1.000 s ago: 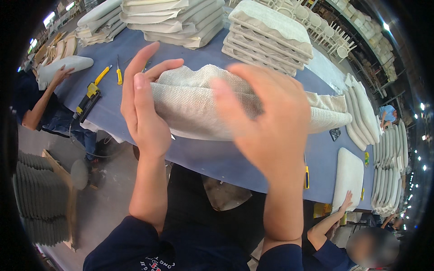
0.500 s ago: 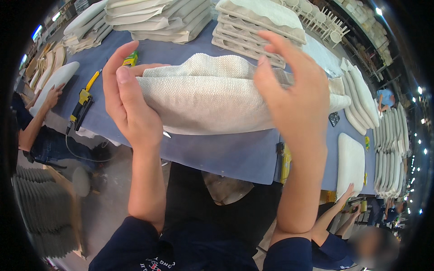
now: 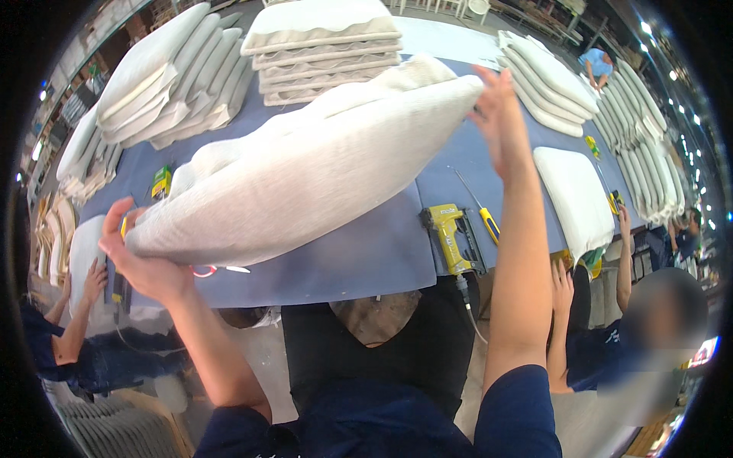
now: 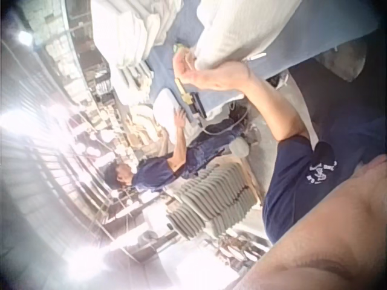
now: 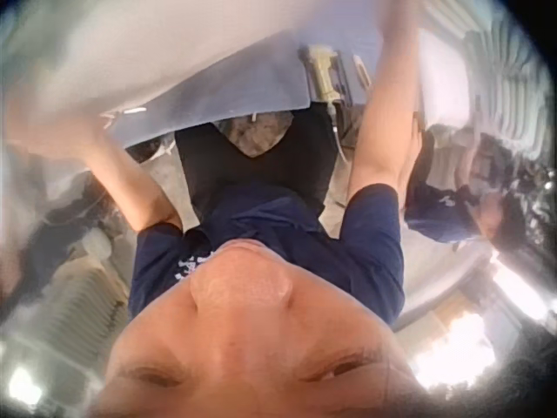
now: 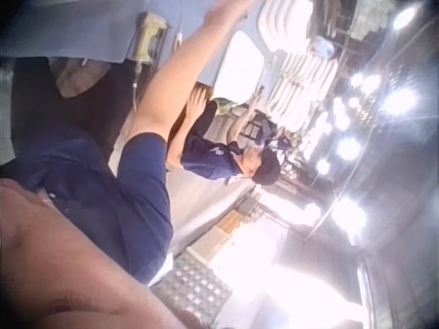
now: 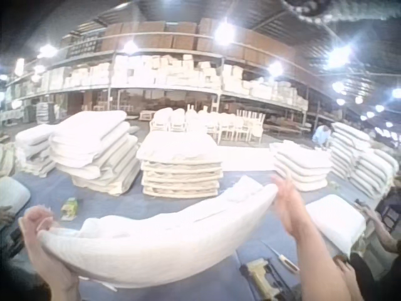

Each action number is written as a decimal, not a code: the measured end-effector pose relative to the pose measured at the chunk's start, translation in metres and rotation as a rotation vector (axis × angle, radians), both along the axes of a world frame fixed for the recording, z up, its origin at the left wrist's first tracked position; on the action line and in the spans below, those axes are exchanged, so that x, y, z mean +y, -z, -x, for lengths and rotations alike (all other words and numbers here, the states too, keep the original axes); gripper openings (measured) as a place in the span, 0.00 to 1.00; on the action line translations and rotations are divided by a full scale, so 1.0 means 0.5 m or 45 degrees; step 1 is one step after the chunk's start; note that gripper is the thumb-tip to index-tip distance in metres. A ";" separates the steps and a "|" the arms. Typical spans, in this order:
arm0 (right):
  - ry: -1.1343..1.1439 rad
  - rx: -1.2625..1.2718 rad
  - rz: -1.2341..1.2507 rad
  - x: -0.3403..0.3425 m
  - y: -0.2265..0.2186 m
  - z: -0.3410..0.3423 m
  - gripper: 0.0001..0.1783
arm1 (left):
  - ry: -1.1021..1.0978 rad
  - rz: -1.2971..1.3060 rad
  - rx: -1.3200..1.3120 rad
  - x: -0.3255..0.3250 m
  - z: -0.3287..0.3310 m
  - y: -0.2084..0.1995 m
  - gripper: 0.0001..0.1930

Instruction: The person covers rectangular foam cushions with white fabric in a workshop. They smooth the fabric over the foam, use a staple gun to secure the edges, and use a screwdriver to press the fabric into the corners. The finished cushions are stacked on the table.

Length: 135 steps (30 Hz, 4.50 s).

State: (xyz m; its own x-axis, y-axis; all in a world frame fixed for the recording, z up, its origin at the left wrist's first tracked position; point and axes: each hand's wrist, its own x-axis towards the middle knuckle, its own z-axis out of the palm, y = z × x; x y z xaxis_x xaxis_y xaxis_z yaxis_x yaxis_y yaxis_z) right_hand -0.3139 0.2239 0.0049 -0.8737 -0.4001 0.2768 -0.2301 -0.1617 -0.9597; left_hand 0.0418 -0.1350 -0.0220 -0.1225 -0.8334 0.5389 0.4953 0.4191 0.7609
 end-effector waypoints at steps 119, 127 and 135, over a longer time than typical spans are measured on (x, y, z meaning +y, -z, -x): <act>-0.045 -0.537 0.446 0.055 0.145 -0.338 0.40 | 0.881 -0.670 -0.345 0.060 -0.131 0.179 0.29; 0.068 -0.604 0.305 0.054 0.163 -0.331 0.46 | 0.849 -0.664 -0.555 0.052 -0.127 0.150 0.34; 0.185 -0.504 -0.184 0.054 0.249 -0.477 0.37 | 0.496 -0.505 -1.059 -0.190 -0.074 0.287 0.28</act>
State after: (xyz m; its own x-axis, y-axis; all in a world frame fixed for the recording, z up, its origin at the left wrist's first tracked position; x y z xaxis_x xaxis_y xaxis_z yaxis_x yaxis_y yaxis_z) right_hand -0.0756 0.2506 -0.1196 -0.9511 -0.2754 -0.1401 0.1493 -0.0127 -0.9887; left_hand 0.0787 -0.2298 -0.1653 -0.6373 -0.7558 -0.1507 -0.2091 -0.0185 0.9777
